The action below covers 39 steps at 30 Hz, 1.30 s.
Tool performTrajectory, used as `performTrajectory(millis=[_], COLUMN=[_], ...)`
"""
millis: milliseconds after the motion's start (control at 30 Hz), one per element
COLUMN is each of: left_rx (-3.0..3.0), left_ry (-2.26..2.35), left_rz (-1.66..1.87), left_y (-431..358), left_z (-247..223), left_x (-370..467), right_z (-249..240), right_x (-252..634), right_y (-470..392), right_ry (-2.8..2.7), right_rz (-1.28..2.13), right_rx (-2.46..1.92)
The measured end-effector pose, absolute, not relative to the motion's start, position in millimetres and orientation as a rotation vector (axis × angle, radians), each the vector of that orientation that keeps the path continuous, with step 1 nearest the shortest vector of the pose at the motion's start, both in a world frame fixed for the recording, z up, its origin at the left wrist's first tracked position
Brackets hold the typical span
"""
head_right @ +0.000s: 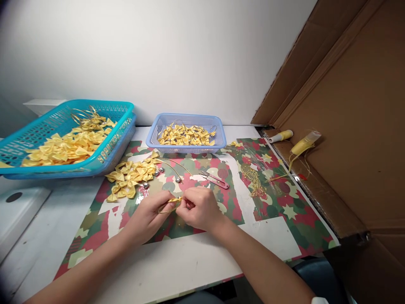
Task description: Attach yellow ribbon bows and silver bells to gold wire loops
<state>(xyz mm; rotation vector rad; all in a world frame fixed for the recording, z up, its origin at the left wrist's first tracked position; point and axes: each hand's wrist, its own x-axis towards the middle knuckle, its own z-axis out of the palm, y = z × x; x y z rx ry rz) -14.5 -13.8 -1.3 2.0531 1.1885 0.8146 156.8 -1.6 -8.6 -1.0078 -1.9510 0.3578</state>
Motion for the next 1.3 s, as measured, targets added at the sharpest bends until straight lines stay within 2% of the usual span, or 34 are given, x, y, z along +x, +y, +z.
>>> performTrajectory(millis=[467, 733, 967, 1100, 1233, 1300], left_rx=[1.913, 1.677, 1.530, 1.421, 1.253, 1.152], left_ry=[1.214, 1.161, 1.203, 1.239, 1.275, 1.274], left_rz=[0.764, 0.766, 0.827, 0.843, 0.839, 0.830], left_y=[-15.4, -15.7, -16.3, -16.7, -16.4, -15.6], left_z=[7.7, 4.3, 4.1, 4.5, 3.1, 1.7], left_x=[-13.3, -11.8, -9.0, -9.8, -9.7, -9.5], right_z=[1.4, -0.8, -3.9, 4.1, 8.4, 3.7], right_x=[157.8, 151.5, 146.9, 162.8, 200.3, 217.5], right_y=[-3.5, -5.0, -6.3, 4.6, 24.7, 32.7], right_ry=[-2.018, -1.614, -1.481, -1.773, -1.997, -2.013], right_rz=[0.720, 1.102, 1.177, 1.021, 0.361, 0.167], right_rx=[-1.160, -1.163, -1.167, -1.212, -1.529, -1.729])
